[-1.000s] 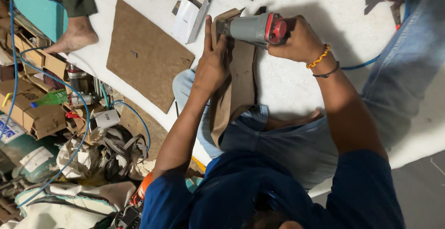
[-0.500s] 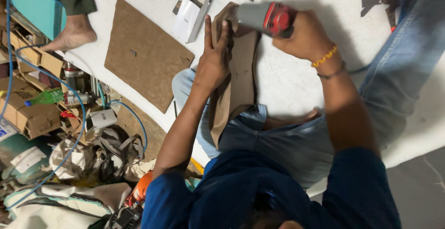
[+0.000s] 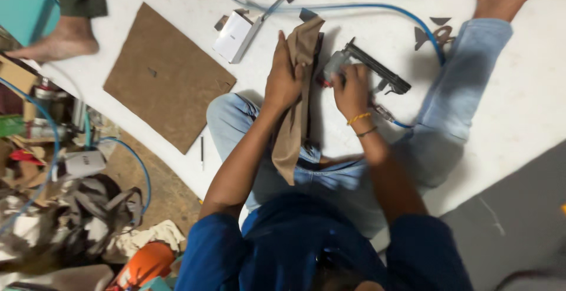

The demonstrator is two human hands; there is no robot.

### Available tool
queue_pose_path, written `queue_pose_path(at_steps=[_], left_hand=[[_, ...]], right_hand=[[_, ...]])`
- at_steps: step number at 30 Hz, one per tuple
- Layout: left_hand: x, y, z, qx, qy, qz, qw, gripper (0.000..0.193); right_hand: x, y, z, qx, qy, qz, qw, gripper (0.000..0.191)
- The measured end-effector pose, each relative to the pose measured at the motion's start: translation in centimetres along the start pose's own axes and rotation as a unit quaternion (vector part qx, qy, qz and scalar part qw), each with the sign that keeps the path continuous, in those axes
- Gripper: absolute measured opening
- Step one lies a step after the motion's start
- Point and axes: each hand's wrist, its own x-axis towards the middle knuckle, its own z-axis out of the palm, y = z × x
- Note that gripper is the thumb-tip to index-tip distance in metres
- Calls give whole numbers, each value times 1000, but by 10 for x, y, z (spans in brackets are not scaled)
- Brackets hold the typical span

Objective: The person sits on the floor and stretches a piece of brown fabric over a wooden board, folding the edges over the back. They use a pneumatic nail gun to fasten the fabric to the board, pressing and smoothing the material between fastening passes.

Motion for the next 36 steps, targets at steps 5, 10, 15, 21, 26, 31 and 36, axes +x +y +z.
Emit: queue_pose_path(at_steps=[5,10,15,21,26,31,36], left_hand=[[4,-7,27,10,13,60,998,77],[-2,-53,47,-233,-85,61,967,69],[11,-116,78,-328,-74,-131,932,70],[14,-112,80,-446,-127,-49,885,70],[-4,-63,34,-206,-99,104,968,67],[-18,2,13,42,-56,166,984,69],[-31,36,-6,124,-12,106,987,69]], right_hand=[[41,-29,37,609,-52,309,729,26],[36,-47,47,514,44,251,819,34],[30,-42,61,376,73,209,900,40],[28,-36,75,234,71,168,955,37],[20,-35,78,299,64,167,937,37],[19,-34,66,290,32,131,947,32],[30,-31,76,355,7,97,930,27]])
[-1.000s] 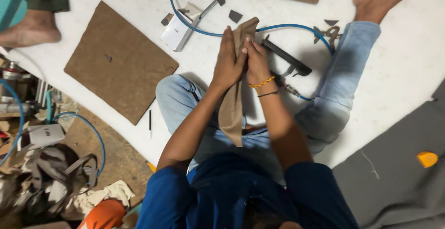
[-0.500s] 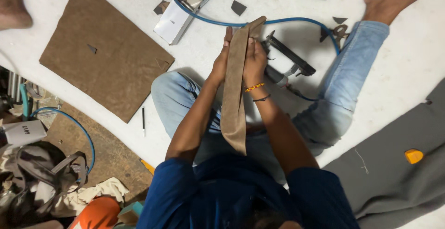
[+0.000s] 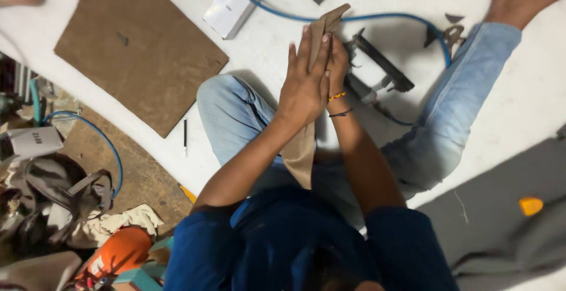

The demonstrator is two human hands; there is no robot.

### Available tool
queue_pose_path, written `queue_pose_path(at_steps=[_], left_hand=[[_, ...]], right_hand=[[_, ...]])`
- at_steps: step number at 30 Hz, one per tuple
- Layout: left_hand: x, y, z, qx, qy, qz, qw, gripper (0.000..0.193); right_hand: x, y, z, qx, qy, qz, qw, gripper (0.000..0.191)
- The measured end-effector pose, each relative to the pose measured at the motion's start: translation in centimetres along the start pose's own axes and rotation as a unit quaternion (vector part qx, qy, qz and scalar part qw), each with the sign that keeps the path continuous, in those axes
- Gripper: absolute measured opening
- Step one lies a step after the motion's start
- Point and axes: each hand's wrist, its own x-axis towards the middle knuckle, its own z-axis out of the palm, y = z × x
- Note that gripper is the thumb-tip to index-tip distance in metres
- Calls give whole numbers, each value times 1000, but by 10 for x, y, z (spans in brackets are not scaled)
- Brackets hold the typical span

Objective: The person sits on the floor and stretches a piece of brown fabric over a wooden board, folding the edges over the back. They use a pneumatic nail gun to fasten the fabric to the board, pressing and smoothing the material between fastening passes.

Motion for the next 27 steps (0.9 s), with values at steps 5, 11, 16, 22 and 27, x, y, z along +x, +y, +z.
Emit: queue_pose_path(at_steps=[5,11,16,22,27], left_hand=[[13,-14,0,-11,-92,-123,988,84],[30,-60,7,64,-124,-32,990,92],[10,-69,10,97,-26,-29,995,69],[11,-68,17,108,-10,-25,994,67],[13,-76,3,113,-13,-37,993,73]], right_hand=[[18,29,10,-64,56,23,996,37],[28,17,27,-10,36,-27,999,39],[-2,-20,-37,-437,-72,-131,887,28],[-50,-12,-115,-636,-129,-160,744,46],[-29,-19,-123,-516,-99,-58,849,49]])
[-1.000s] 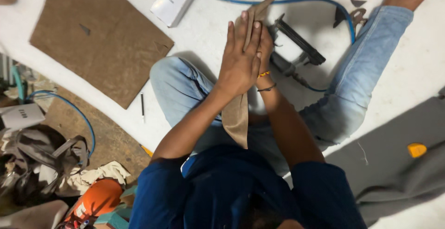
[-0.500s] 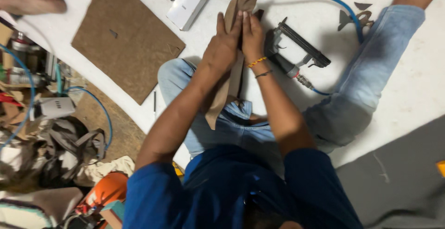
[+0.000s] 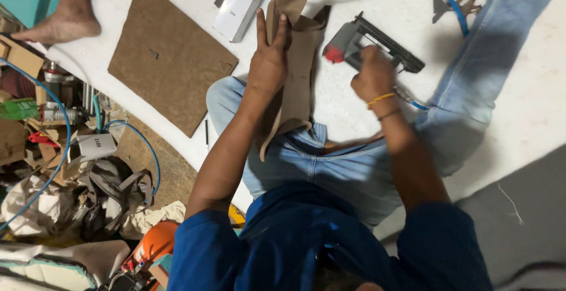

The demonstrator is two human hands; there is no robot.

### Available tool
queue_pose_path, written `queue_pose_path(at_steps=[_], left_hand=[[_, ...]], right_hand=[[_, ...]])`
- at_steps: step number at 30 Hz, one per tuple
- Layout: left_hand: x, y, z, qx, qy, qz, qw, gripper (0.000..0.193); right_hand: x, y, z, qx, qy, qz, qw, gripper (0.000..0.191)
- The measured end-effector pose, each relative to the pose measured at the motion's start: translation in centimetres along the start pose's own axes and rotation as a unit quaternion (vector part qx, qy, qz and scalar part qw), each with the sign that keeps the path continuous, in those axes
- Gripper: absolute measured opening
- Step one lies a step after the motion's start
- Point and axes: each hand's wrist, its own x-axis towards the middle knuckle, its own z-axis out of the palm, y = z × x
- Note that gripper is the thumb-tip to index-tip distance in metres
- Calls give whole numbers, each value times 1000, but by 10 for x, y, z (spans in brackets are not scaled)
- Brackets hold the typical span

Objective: The person sits on the floor and stretches a piece of brown fabric over a wooden board, folding the edges over the back. They use a pneumatic nail gun to fasten the fabric to the board, pressing and smoothing the material between fastening passes.

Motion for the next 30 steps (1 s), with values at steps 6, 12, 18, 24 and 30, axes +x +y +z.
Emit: queue_pose_path(at_steps=[6,12,18,24,30], left_hand=[[-6,-9,-8,-27,-35,1,999,81],[-8,-13,-11,-7,-27,11,1000,53],[-10,-16,-13,-35,-40,-1,999,35],[-10,-14,-18,-28,-40,8,999,51],[-11,-14,-20,-71,-78,-57,993,84]], right_hand=[[23,-7,-44,431,-67,-16,900,44],[68,-42,-39,336,-108,-117,928,31],[74,-39,-30,334,-125,-131,925,28],[82,-33,-18,325,-112,-152,927,27],[77,-20,-33,389,-63,-106,913,28]])
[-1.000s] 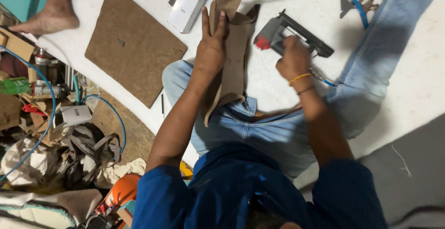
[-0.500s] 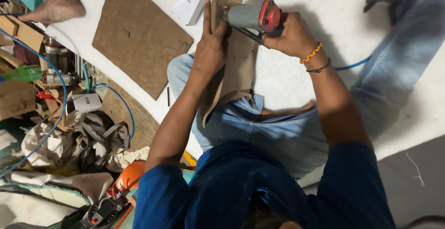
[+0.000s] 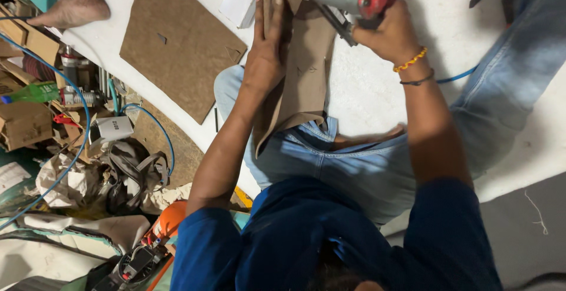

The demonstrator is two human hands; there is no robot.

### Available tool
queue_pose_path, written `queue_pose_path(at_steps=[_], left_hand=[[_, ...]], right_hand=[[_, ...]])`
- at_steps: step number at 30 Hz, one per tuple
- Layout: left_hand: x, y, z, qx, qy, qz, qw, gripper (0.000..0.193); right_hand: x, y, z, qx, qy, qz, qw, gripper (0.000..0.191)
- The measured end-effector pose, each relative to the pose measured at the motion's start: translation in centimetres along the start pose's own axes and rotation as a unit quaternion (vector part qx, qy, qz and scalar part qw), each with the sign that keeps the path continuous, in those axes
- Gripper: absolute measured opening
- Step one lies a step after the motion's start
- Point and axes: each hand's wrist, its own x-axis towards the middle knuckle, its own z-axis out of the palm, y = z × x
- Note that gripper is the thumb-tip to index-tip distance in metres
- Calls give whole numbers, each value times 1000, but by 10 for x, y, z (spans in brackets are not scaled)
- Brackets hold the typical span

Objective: The person sits on the floor and stretches a piece of brown fabric over a wooden board, folding the edges over the back. They use a pneumatic nail gun to fasten the fabric to the board, pressing and smoothing the material between fastening passes.

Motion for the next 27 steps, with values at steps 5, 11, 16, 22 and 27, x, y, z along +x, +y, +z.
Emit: queue_pose_path(at_steps=[5,11,16,22,27], left_hand=[[0,-7,3,-19,84,130,988,111],[-1,-13,8,-114,25,22,993,101],[-6,-19,11,-103,110,51,987,118],[-13,-19,12,-109,74,-89,987,116],[-11,-10,12,-87,115,18,989,121]], right_hand=[[-15,-12,14,-58,-47,-86,993,34],[-8,-20,28,-94,-43,-18,994,34],[-20,-23,10,-74,-52,17,996,29],[-33,-36,32,-144,-78,-19,986,33],[-29,-48,34,-89,-75,-14,993,38]])
